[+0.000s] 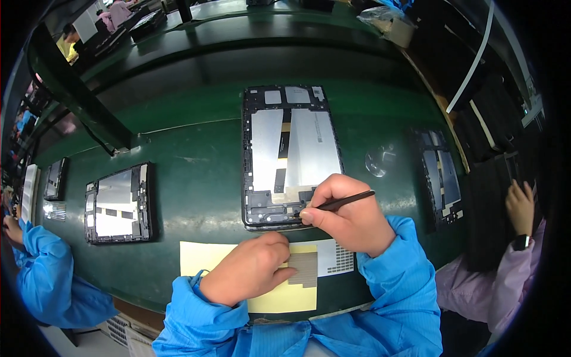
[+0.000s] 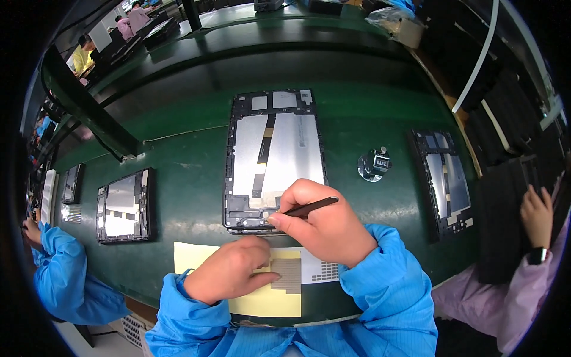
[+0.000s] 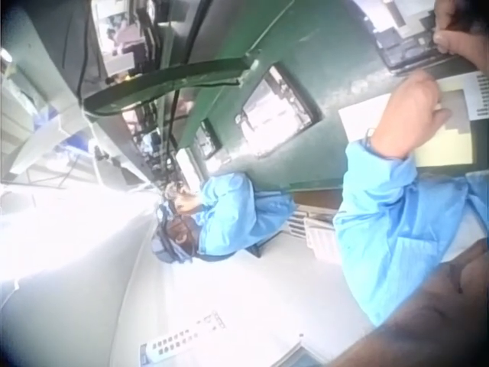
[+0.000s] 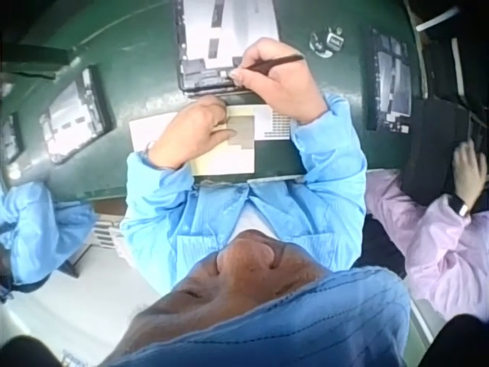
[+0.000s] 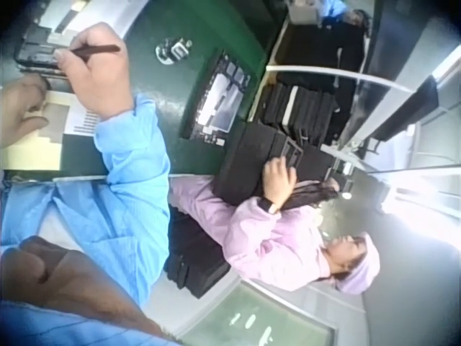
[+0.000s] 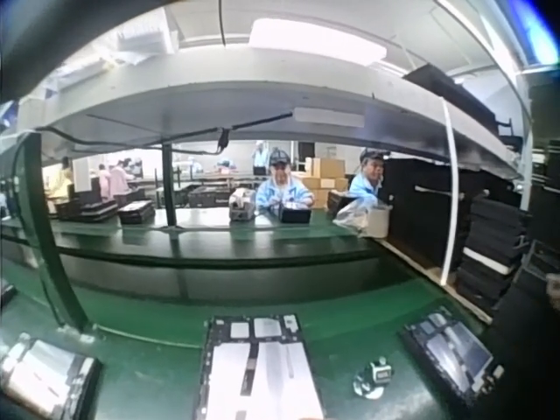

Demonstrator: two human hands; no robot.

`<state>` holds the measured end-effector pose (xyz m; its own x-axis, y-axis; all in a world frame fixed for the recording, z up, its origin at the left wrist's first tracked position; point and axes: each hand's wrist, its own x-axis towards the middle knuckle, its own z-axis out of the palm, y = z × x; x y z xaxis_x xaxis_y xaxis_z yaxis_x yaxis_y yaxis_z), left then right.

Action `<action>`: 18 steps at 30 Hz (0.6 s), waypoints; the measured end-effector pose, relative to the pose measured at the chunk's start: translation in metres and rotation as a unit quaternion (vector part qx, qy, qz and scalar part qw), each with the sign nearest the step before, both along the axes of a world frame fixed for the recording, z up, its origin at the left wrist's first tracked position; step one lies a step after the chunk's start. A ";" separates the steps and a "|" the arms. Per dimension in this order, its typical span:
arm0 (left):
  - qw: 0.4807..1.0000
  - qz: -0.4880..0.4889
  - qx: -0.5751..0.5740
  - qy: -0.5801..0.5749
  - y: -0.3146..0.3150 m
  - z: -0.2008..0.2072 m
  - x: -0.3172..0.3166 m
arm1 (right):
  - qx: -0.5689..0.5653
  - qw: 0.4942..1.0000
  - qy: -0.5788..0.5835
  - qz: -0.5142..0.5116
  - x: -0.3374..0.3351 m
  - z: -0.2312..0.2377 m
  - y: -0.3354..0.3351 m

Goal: The person assembles internal components into tablet chassis and applies adhesive strips to the tablet devices by hand, using a positioning tool to place the components precisely.

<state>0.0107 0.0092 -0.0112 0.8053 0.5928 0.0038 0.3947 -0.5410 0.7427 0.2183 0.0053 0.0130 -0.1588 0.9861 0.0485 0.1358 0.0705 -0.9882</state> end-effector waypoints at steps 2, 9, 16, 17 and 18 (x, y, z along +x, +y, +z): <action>1.000 0.000 -0.002 0.005 0.000 -0.001 0.000 | 0.032 0.999 -0.028 0.015 0.001 -0.001 0.000; 1.000 -0.004 0.001 0.001 -0.002 -0.001 0.000 | 0.042 0.998 -0.032 0.018 0.000 -0.003 -0.006; 1.000 0.000 -0.004 -0.009 0.001 0.000 -0.001 | 0.012 0.999 0.046 -0.008 0.001 -0.019 -0.048; 1.000 0.002 -0.010 -0.006 -0.001 -0.001 -0.002 | -0.001 0.998 -0.032 0.053 0.001 -0.022 -0.051; 1.000 0.010 -0.015 -0.010 -0.001 -0.002 -0.002 | -0.005 0.993 -0.090 0.072 0.000 -0.029 -0.050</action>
